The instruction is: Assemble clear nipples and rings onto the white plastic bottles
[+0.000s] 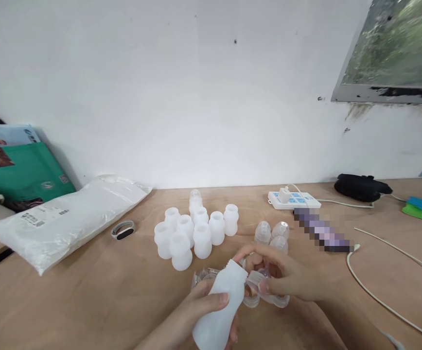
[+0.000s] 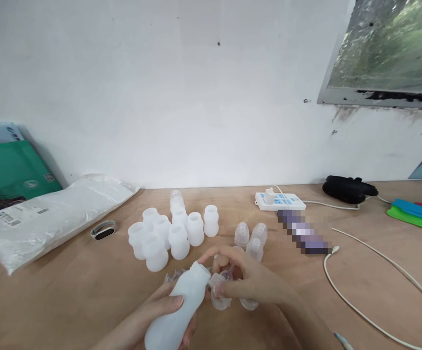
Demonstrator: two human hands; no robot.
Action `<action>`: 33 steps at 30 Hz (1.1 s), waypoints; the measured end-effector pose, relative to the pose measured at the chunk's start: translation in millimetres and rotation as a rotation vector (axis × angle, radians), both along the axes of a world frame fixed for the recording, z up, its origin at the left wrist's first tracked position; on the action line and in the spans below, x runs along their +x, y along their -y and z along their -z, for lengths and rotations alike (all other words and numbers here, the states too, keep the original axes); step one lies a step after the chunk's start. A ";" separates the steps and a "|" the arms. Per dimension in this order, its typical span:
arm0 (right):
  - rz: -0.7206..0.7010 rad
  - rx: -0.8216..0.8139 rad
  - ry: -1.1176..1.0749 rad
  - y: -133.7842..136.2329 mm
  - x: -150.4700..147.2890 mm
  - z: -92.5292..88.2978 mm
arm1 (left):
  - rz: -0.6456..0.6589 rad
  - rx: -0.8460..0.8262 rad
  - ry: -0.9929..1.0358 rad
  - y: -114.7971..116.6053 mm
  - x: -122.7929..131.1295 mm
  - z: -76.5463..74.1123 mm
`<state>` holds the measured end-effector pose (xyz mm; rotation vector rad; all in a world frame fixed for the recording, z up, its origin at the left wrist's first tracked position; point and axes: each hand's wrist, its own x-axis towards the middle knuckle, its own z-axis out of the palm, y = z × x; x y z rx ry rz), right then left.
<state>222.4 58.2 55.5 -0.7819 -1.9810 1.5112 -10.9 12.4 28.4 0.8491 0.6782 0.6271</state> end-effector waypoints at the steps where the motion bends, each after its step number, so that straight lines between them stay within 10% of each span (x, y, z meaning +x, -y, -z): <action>1: 0.000 -0.028 -0.039 0.2 -1.2 1.5 | 0.000 0.004 -0.001 -0.5 0.8 1.4; 10: 0.004 -0.048 -0.052 -0.9 -4.4 -7.8 | -0.010 0.071 0.148 -6.2 5.5 19.0; 19: 0.482 0.584 0.585 -37.4 9.4 -58.0 | 0.015 0.110 0.211 -5.2 9.2 21.3; 33: 0.434 0.662 0.844 -70.5 -39.6 -26.4 | 0.038 0.163 0.197 -3.4 11.9 22.1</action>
